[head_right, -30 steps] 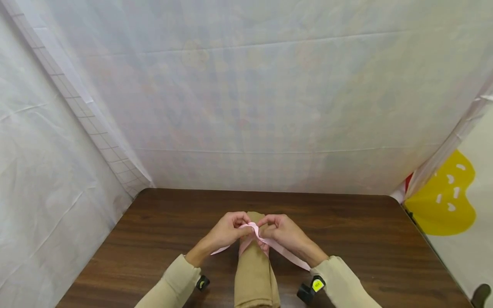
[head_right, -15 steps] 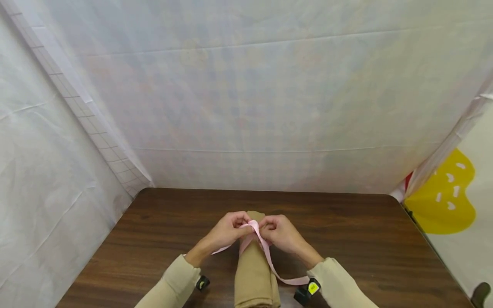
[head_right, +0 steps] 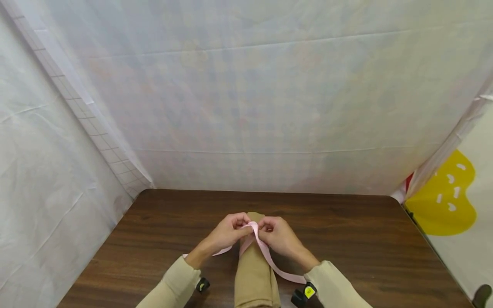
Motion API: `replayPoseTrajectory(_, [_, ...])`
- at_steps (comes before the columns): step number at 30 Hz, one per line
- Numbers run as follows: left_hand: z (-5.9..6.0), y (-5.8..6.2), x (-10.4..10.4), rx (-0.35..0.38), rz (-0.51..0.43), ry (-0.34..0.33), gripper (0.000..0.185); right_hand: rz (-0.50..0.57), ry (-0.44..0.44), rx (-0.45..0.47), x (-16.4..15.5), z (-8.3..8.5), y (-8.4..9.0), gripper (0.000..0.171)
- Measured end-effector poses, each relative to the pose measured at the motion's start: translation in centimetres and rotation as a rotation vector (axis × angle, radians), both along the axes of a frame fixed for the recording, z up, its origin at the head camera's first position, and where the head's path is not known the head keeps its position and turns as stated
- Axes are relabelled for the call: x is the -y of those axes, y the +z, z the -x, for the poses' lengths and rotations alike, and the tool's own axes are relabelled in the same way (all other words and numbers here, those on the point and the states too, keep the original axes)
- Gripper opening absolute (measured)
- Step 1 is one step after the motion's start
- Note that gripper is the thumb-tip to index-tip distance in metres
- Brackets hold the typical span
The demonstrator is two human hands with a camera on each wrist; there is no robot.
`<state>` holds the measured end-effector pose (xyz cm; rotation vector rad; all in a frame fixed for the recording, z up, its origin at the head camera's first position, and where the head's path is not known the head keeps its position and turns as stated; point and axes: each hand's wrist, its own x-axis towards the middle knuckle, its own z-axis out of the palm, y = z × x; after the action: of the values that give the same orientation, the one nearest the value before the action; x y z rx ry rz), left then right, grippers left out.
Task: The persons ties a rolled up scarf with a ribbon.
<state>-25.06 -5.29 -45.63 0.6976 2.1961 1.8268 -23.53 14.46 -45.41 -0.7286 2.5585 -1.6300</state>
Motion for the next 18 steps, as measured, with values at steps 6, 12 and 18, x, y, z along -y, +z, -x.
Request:
replayPoseTrajectory(6, [-0.1, -0.1, -0.3, 0.018, -0.084, 0.016, 0.008, -0.016, -0.071, -0.03, 0.2, -0.3, -0.1, 0.007])
replayPoseTrajectory(12, [-0.8, 0.9, -0.5, -0.05, -0.052, 0.095, 0.009, 0.004, -0.112, -0.041, 0.4, -0.8, -0.1, 0.008])
replayPoseTrajectory(18, [-2.0, 2.8, -0.3, -0.045, -0.078, 0.098, 0.012, -0.028, -0.207, -0.188, 0.7, -0.6, -0.3, 0.016])
